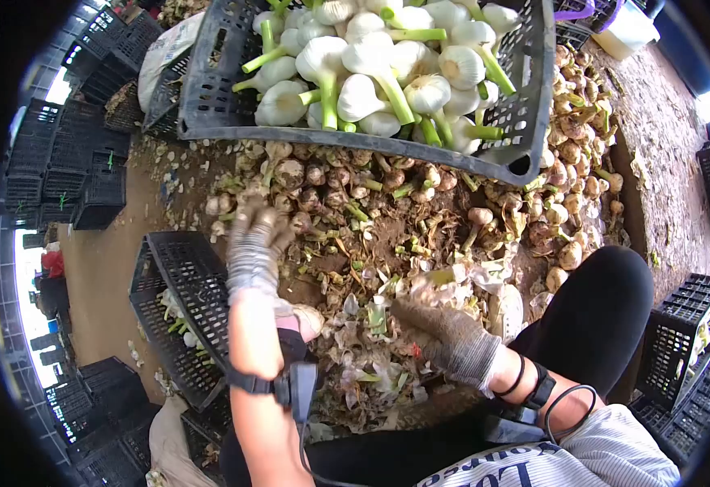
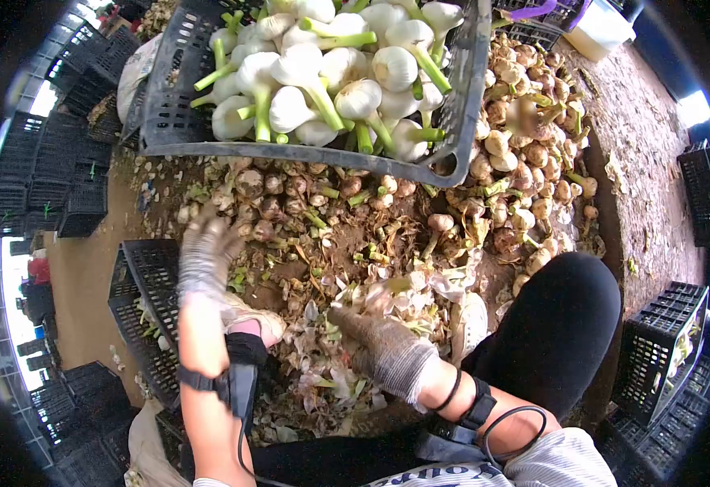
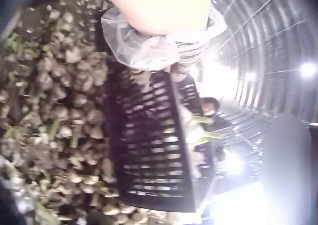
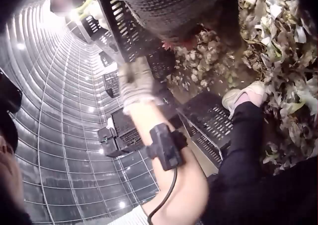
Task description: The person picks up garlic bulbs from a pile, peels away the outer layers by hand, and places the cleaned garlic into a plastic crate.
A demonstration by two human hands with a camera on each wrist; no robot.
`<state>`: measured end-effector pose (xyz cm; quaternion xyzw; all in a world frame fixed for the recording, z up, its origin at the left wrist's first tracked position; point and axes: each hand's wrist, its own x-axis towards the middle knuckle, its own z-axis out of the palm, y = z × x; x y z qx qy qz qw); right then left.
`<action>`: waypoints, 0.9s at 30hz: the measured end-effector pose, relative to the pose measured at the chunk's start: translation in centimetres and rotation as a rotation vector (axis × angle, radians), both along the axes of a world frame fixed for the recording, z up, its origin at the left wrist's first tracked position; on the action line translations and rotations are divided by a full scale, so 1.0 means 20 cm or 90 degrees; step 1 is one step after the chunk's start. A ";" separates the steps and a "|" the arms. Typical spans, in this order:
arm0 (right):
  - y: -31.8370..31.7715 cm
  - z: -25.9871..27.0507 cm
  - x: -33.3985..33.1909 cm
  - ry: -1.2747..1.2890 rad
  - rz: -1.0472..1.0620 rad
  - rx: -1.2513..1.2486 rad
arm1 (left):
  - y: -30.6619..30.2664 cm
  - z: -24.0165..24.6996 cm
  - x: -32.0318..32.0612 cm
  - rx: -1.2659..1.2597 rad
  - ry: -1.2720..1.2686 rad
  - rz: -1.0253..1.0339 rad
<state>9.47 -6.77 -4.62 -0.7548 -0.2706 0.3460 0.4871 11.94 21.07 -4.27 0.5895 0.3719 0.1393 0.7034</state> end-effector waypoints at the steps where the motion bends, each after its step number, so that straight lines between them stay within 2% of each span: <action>1: 0.01 0.00 0.01 0.004 0.000 -0.007 | 0.08 -0.18 0.00 -0.044 0.068 0.016; 3: 0.02 0.02 0.04 0.245 0.019 -0.043 | 0.21 -0.53 0.00 -0.091 0.221 0.054; 4: 0.03 -0.04 0.04 0.117 0.026 0.020 | 0.27 -0.70 0.02 -0.102 0.294 0.066; 7: 0.04 -0.05 0.07 0.095 0.049 -0.011 | 0.35 -1.00 0.12 -0.091 0.433 0.089; 8: 0.05 -0.07 0.08 0.172 0.029 0.019 | 0.35 -1.06 0.14 -0.087 0.466 0.100; 9: 0.05 -0.09 0.08 0.176 0.028 0.014 | 0.35 -1.11 0.15 -0.084 0.480 0.111; 11: 0.04 -0.13 0.08 -0.024 0.055 0.030 | 0.36 -1.17 0.15 -0.085 0.483 0.136; 14: 0.06 -0.15 0.08 -0.018 0.093 0.042 | 0.35 -1.17 0.09 -0.096 0.440 0.160; 15: 0.06 -0.12 0.08 -0.022 0.093 0.048 | 0.34 -1.15 0.05 -0.094 0.424 0.150; 17: 0.05 -0.02 0.08 0.254 0.006 -0.004 | 0.06 -0.81 -0.09 0.075 0.345 0.002; 18: 0.03 -0.02 0.04 0.260 -0.035 0.051 | -0.02 -0.73 -0.14 -0.001 0.255 0.044; 19: 0.03 -0.02 0.03 0.255 -0.034 0.057 | -0.09 -0.65 -0.19 -0.075 0.161 0.083; 21: 0.03 -0.04 0.01 0.204 0.042 0.046 | -0.21 -0.42 -0.28 -0.203 -0.020 -0.037; 22: 0.03 -0.07 -0.04 -0.009 0.037 0.094 | -0.30 -0.23 -0.30 -0.264 -0.112 -0.080; 23: 0.05 -0.03 -0.07 -0.016 0.039 0.100 | -0.40 -0.08 -0.33 -0.324 -0.204 -0.126; 24: 0.07 0.00 -0.10 0.162 -0.045 0.219 | -0.49 -0.04 -0.38 -0.313 -0.263 -0.126; 25: 0.07 0.04 -0.12 0.343 -0.129 0.336 | -0.54 0.05 -0.44 -0.297 -0.256 -0.146; 26: 0.06 0.11 -0.10 0.458 -0.096 0.296 | -0.59 0.14 -0.50 -0.280 -0.249 -0.165; 27: 0.04 0.14 -0.10 0.452 -0.093 0.302 | -0.60 0.11 -0.56 -0.177 -0.236 -0.161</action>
